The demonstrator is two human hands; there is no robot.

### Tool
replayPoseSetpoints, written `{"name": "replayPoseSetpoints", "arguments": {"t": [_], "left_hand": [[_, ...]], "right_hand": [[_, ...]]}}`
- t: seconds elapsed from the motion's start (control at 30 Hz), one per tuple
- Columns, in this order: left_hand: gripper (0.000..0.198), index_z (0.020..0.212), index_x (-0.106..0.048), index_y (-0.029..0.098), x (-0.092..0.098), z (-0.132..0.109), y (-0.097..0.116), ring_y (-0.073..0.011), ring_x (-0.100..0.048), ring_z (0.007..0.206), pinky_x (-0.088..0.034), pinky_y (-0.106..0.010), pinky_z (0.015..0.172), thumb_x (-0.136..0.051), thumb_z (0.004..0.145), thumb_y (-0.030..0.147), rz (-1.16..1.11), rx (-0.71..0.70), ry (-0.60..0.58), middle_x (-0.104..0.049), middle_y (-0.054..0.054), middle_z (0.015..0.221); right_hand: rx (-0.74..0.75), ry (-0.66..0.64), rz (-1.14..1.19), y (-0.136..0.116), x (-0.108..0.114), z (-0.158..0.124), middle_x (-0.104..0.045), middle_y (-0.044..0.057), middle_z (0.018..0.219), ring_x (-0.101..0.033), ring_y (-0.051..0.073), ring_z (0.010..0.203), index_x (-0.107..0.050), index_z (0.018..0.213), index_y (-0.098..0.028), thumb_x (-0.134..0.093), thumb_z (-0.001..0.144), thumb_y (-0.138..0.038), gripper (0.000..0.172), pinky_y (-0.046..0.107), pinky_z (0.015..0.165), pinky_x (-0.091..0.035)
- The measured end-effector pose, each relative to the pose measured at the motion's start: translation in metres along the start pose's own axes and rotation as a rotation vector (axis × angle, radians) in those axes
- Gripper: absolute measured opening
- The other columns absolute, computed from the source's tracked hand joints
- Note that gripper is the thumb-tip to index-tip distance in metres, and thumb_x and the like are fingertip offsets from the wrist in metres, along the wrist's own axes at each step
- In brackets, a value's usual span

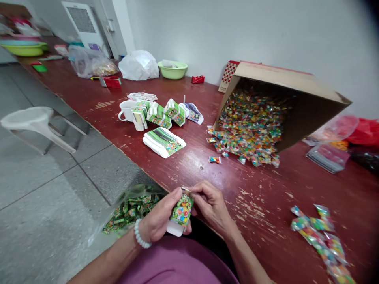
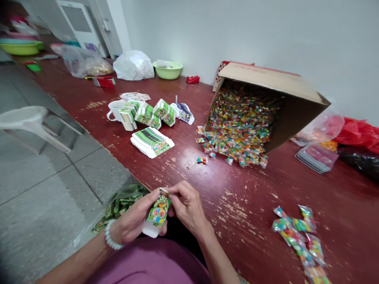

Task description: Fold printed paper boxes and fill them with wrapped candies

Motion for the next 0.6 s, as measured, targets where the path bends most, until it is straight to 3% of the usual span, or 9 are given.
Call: {"name": "replayPoseSetpoints", "arguments": {"t": [0.1, 0.27, 0.43, 0.6], "left_hand": [[0.056, 0.128, -0.052, 0.02, 0.001, 0.005, -0.004, -0.0155, -0.062, 0.043, -0.047, -0.025, 0.04, -0.043, 0.093, 0.063, -0.002, -0.013, 0.075, -0.065, -0.004, 0.075], [0.067, 0.133, -0.056, 0.017, -0.002, 0.007, 0.002, -0.0117, -0.058, 0.042, -0.044, -0.021, 0.04, -0.038, 0.092, 0.067, 0.152, -0.107, 0.083, -0.065, -0.004, 0.071], [0.072, 0.135, -0.057, 0.016, -0.001, 0.007, 0.007, -0.0112, -0.058, 0.043, -0.043, -0.02, 0.041, -0.031, 0.094, 0.068, 0.308, -0.135, 0.071, -0.066, -0.006, 0.072], [0.071, 0.126, -0.064, 0.013, 0.002, 0.007, 0.008, -0.0112, -0.058, 0.043, -0.042, -0.019, 0.041, -0.031, 0.094, 0.067, 0.387, -0.154, 0.059, -0.066, -0.006, 0.069]], "right_hand": [[-0.011, -0.047, -0.059, -0.005, 0.001, 0.0, -0.068, 0.006, 0.093, -0.066, 0.019, 0.085, -0.072, 0.093, -0.022, -0.059, 0.094, -0.033, 0.017, 0.032, 0.077, -0.052], [-0.202, -0.055, 0.137, -0.001, -0.002, 0.003, -0.071, 0.003, 0.088, -0.063, 0.012, 0.057, -0.068, 0.092, -0.02, -0.065, 0.09, -0.036, 0.016, 0.027, 0.056, -0.051], [-0.323, -0.037, 0.379, 0.003, -0.009, 0.007, -0.07, 0.001, 0.071, -0.061, 0.013, 0.051, -0.068, 0.086, -0.019, -0.073, 0.084, -0.038, 0.02, 0.025, 0.048, -0.048], [-0.378, -0.024, 0.563, 0.007, -0.015, 0.008, -0.072, 0.003, 0.072, -0.061, 0.014, 0.047, -0.066, 0.085, -0.018, -0.075, 0.082, -0.037, 0.021, 0.025, 0.044, -0.047]]}}
Point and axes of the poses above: each hand's wrist, its own z-axis towards the middle knuckle, its own x-axis out of the back of the hand, y = z × x, the point moved 2 cm from there along z, towards the middle knuckle
